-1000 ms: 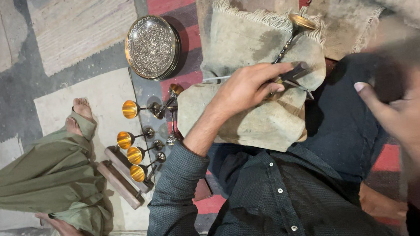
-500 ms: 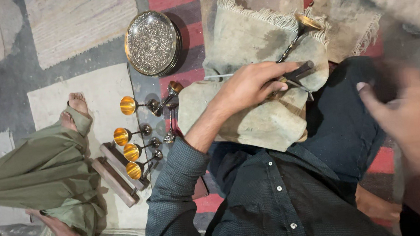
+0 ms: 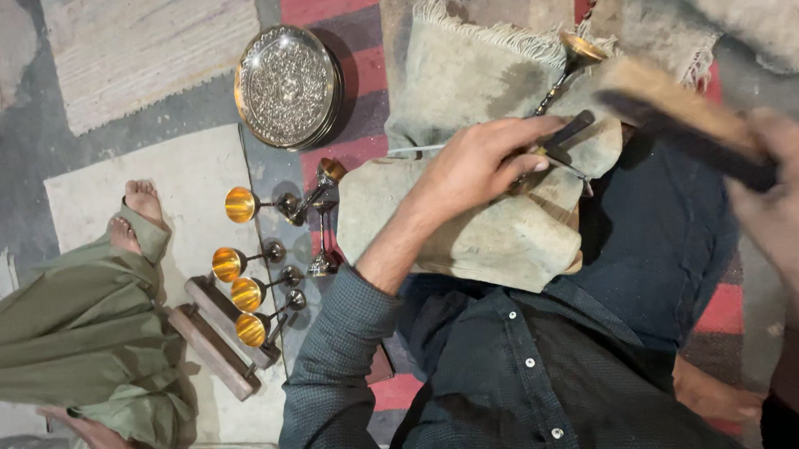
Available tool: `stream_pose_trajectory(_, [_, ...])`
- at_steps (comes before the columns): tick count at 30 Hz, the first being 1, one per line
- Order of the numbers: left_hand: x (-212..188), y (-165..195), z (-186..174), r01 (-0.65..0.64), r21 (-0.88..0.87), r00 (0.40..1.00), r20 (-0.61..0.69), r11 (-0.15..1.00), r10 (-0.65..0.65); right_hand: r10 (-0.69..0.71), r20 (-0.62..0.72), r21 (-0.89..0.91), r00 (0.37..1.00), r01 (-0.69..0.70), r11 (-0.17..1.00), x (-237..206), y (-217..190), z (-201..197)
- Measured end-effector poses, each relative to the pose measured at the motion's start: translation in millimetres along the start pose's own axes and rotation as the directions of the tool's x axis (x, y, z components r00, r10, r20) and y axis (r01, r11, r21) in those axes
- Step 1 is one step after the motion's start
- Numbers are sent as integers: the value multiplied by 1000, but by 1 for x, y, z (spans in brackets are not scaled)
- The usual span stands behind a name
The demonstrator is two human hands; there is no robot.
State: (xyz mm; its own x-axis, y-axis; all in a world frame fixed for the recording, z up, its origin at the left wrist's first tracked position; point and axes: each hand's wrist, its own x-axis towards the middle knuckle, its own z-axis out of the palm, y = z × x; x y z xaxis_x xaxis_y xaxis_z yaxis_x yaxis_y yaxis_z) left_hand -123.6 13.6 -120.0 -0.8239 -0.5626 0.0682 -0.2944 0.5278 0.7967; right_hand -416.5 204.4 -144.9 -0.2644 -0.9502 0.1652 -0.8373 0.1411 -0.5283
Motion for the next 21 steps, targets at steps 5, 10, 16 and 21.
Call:
stream_pose_trajectory(5, [-6,-1,4,55,29,998,-31,998,-54,500,-16,900,866,-206,385,15,-36,7])
stream_pose_trajectory(10, [-14,-3,11,9,19,979,-202,1000,-5,45,30,-175,999,-39,984,23,-60,-19])
stream_pose_trajectory(16, [-51,-9,8,221,-441,849,-351,870,-394,-101,-61,190,993,111,975,52,-69,3])
stream_pose_trajectory(21, [-73,-18,4,110,-639,870,-308,761,-385,101,57,694,993,-112,711,98,-69,69])
